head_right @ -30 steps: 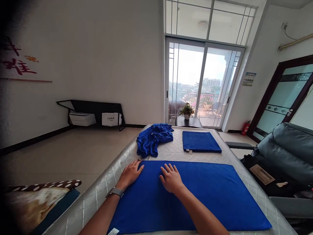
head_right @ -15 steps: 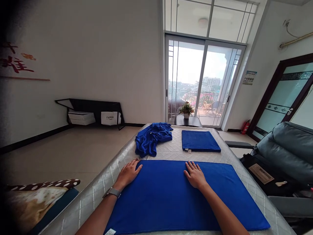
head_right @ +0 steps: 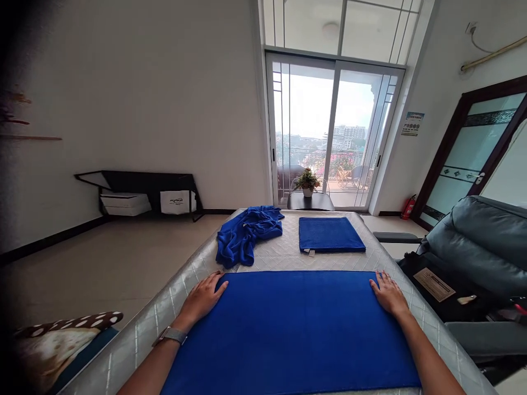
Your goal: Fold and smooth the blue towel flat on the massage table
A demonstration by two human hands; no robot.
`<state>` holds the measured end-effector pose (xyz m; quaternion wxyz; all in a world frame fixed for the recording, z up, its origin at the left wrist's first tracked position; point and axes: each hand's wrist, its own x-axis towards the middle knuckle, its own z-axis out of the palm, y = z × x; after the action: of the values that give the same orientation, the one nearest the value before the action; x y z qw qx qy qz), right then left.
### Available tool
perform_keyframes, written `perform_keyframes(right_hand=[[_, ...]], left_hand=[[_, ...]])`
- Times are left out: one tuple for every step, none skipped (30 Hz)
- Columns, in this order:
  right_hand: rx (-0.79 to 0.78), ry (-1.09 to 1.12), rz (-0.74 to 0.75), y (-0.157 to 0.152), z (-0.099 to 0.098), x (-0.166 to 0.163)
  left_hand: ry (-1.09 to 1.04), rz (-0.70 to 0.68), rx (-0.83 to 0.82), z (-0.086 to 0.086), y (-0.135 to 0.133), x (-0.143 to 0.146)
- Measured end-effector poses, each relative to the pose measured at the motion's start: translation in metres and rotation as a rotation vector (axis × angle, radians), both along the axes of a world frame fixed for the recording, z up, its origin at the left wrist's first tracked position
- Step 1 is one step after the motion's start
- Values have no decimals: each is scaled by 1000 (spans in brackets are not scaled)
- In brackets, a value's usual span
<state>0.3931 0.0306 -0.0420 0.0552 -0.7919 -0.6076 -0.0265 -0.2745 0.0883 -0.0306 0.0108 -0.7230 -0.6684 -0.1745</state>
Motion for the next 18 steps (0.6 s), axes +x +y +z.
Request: perform_keyframes(right_hand=[[8,0,-1,0,-2,1],[12,0,-1,1,-3,0],[14,0,1,1,-4,0],[16,0,4,1,-5,-1],[17,-1,5,1,-6,-2],[16,-5,6,1,-6,-2],[13,-10,6,1,-6,-3],[9,-17,5,0,-5,-3],[3,-24,2,0,-4,-4],[-7,-33,-8,-1,-1,-5],[-19,-45,-30,-2,2,-7],[-32,-62,-73,-3,6,-10],[-42,-89,-134,-3,12,-15],[-44,-126,-194,-4,18,-22],[-34,-169,-241,-4,24,-31],[-11,-210,-262,-4,31,-43],[21,-242,-249,-4,37,-58],[52,-258,-203,-4,42,-76]], left_hand=[[6,3,0,-1,1,0],[12,5,-2,-2,1,-1],[16,6,-2,-3,2,-1],[19,7,0,-3,2,-1],[20,7,4,-3,2,-1],[20,5,7,-3,2,-1],[18,3,8,-2,1,-1],[15,2,7,-1,1,-1],[12,-3,4,1,0,0],[9,-8,2,2,0,0],[7,-10,1,4,-1,1],[5,-10,1,5,-2,2],[4,-7,1,7,-3,3],[2,-5,1,8,-4,3],[0,-1,-1,10,-5,4],[-3,0,-3,11,-6,4],[-6,-1,-6,12,-6,5],[-9,-2,-8,12,-7,5]])
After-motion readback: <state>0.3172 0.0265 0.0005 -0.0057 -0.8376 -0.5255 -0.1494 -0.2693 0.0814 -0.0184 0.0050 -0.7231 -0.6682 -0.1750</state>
